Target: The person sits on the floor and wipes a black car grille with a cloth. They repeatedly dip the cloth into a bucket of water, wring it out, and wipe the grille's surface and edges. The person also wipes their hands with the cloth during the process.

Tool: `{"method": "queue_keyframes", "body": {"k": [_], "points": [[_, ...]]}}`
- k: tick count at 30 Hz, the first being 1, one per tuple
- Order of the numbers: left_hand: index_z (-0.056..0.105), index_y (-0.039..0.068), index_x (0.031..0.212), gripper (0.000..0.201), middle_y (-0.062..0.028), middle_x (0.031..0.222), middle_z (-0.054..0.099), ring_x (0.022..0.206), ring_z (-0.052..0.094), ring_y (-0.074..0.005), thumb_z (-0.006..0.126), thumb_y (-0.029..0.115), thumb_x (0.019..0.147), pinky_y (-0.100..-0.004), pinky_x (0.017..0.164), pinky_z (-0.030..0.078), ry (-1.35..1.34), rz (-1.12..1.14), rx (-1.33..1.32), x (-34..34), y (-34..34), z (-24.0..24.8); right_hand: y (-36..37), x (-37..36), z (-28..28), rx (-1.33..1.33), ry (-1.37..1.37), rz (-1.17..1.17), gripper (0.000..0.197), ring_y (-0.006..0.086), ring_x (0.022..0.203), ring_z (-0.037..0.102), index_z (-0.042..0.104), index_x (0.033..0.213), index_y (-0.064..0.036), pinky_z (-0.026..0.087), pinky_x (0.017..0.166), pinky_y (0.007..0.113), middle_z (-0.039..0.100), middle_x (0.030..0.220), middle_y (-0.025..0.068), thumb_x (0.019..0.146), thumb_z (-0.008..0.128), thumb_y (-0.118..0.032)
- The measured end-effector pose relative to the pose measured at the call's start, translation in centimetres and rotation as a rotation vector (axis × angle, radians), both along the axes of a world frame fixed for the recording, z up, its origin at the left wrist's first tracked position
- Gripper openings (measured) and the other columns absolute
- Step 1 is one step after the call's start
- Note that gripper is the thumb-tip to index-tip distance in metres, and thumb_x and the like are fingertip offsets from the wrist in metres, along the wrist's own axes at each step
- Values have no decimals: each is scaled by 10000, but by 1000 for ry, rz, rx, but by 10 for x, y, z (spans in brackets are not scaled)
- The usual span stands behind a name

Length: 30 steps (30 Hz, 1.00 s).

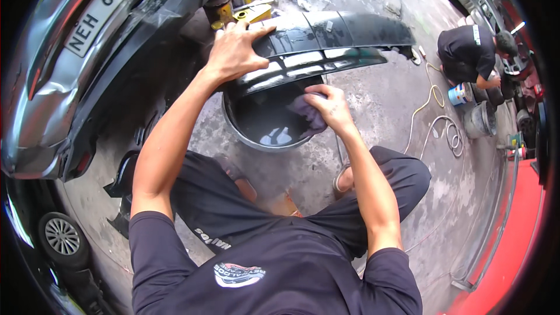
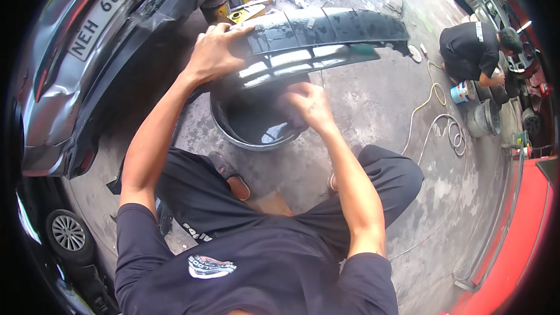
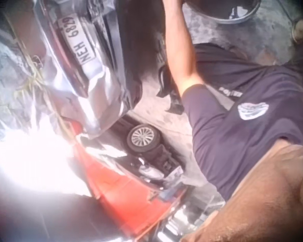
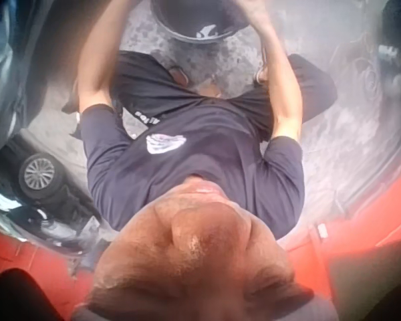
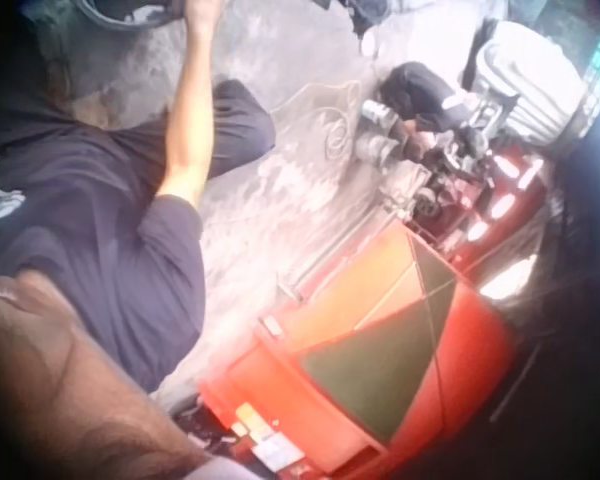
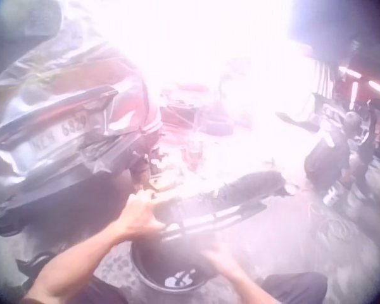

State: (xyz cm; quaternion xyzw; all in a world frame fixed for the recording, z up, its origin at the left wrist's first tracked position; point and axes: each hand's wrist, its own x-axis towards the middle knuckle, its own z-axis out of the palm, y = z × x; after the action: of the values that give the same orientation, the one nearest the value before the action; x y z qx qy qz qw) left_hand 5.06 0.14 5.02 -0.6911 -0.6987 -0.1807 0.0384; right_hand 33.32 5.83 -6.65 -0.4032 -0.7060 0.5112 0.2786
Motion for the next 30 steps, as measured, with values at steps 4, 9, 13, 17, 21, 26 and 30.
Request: {"method": "queue_keyframes", "body": {"k": [4, 9, 13, 17, 21, 26, 30], "points": [[676, 290, 1471, 801, -283, 1358, 614, 1285, 598, -419, 798, 375, 683, -492, 1113, 465, -11, -42, -11, -17, 4, -1, 3, 19, 59, 175, 247, -235, 185, 181, 864, 749, 669, 1098, -3, 595, 757, 364, 755, 931, 114, 936, 729, -70], [681, 258, 1469, 795, -247, 1383, 619, 1325, 578, -416, 781, 325, 683, -465, 1179, 440, -188, -42, -106, -19, 11, 5, 61, -14, 4, 714, -19, -87, 318, 382, 965, 763, 666, 1260, 1, 588, 875, 455, 777, 1014, 213, 1013, 676, -198], [650, 172, 1498, 837, -250, 1438, 608, 1349, 580, -398, 764, 288, 677, -443, 1173, 451, -119, -103, -98, -10, 8, 9, 90, -32, -43, 1035, -732, 302, 357, 365, 1396, 566, 702, 1214, -66, 469, 1100, 548, 699, 1319, 191, 1110, 455, -301], [634, 125, 1508, 853, -236, 1427, 644, 1299, 632, -309, 727, 251, 670, -377, 1142, 474, -384, -205, -142, -43, 21, 10, 136, -24, -31, 985, -723, 194, 349, 376, 1397, 571, 734, 1155, -50, 463, 1118, 565, 717, 1311, 141, 1089, 465, -263], [640, 106, 1500, 830, -219, 1360, 675, 1226, 656, -289, 738, 265, 691, -369, 1088, 495, -412, -212, -152, -41, 34, 11, 111, -78, -36, 1037, -896, 120, 309, 453, 1234, 663, 759, 1121, -23, 503, 1066, 512, 738, 1210, 223, 1002, 548, -215], [643, 130, 1503, 819, -182, 1269, 721, 1061, 708, -231, 741, 273, 703, -349, 971, 550, -289, -134, -46, -41, 33, 0, 42, -101, -29, 1169, -489, 253, 263, 384, 989, 698, 795, 1011, -73, 543, 881, 495, 755, 993, 155, 952, 596, -235], [643, 121, 1501, 810, -155, 1120, 771, 877, 679, -170, 741, 270, 712, -333, 887, 550, -424, -149, -100, -48, 31, 0, 20, -104, -14, 1168, -347, 346, 214, 294, 1082, 672, 786, 978, -89, 554, 877, 484, 752, 1037, 108, 936, 608, -200]]}}
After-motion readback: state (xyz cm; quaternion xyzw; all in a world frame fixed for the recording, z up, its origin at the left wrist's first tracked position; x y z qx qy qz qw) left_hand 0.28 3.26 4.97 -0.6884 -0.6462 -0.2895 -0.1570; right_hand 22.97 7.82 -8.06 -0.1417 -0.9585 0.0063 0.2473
